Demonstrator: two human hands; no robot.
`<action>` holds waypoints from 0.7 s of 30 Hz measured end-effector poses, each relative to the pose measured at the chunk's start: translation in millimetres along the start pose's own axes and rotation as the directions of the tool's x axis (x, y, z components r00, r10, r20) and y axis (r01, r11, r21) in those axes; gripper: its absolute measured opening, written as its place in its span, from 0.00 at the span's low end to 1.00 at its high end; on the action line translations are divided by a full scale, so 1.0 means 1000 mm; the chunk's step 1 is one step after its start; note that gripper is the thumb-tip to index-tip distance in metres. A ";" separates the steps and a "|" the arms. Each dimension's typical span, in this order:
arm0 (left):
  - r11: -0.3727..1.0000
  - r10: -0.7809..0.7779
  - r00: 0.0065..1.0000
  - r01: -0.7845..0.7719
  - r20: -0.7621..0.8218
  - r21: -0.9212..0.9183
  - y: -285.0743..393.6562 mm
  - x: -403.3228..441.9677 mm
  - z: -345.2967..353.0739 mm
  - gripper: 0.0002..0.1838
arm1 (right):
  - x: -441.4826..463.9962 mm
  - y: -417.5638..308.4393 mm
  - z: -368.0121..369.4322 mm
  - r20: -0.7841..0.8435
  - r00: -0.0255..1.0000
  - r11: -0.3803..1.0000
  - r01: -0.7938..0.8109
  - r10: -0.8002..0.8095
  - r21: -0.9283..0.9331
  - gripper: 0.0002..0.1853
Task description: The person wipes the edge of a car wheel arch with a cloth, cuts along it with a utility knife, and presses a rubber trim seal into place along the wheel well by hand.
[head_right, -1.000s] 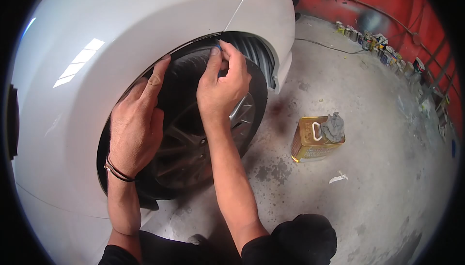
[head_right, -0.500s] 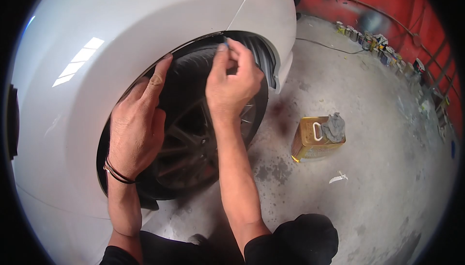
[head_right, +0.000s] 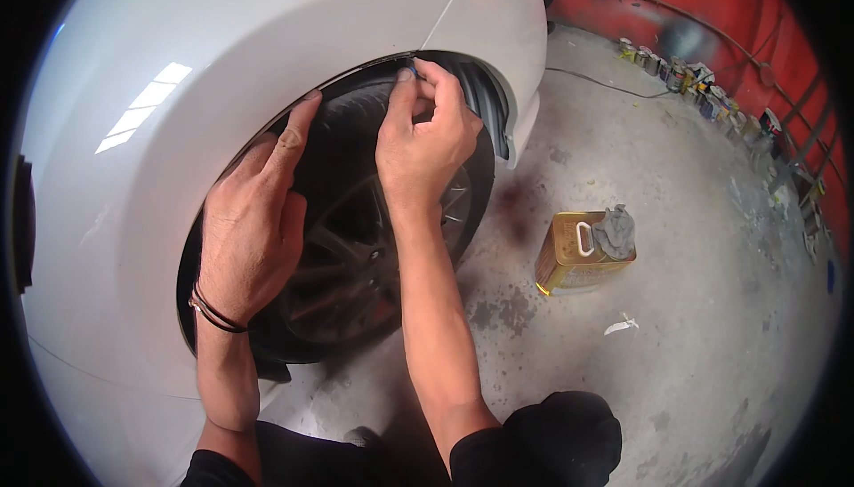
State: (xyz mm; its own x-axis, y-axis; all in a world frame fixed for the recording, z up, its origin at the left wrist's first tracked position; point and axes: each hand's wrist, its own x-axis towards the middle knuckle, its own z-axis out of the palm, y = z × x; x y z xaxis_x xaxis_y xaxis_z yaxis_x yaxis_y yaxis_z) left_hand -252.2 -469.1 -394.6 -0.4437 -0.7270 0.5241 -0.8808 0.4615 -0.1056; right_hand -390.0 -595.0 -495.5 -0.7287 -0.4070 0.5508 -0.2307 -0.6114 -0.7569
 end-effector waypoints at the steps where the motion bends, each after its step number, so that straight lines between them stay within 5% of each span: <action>1: 1.000 -0.002 1.000 0.002 0.010 -0.008 0.000 -0.001 0.000 0.48 | -0.001 0.000 0.000 0.001 1.000 1.000 -0.003 0.003 0.000 0.09; 4: 0.996 -0.042 0.999 0.042 0.005 -0.076 0.001 -0.001 0.002 0.57 | -0.003 -0.003 0.003 -0.025 0.998 0.999 -0.049 0.049 0.014 0.09; 10: 0.998 -0.047 0.999 0.047 0.009 -0.043 0.002 -0.001 0.002 0.56 | 0.000 -0.006 0.006 -0.028 1.000 1.000 0.013 -0.013 -0.023 0.09; 21: 1.000 -0.008 1.000 0.008 0.024 0.017 0.002 0.000 -0.002 0.48 | -0.008 -0.023 0.013 -0.110 0.985 0.987 -0.123 0.135 0.105 0.08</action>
State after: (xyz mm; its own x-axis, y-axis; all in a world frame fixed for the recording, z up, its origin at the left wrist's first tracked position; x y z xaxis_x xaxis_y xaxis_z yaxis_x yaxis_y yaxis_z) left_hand -253.7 -467.6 -393.0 -0.4403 -0.7428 0.5043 -0.8870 0.4470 -0.1160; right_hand -370.5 -585.8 -477.9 -0.8195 -0.4088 0.4016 -0.0697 -0.6245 -0.7779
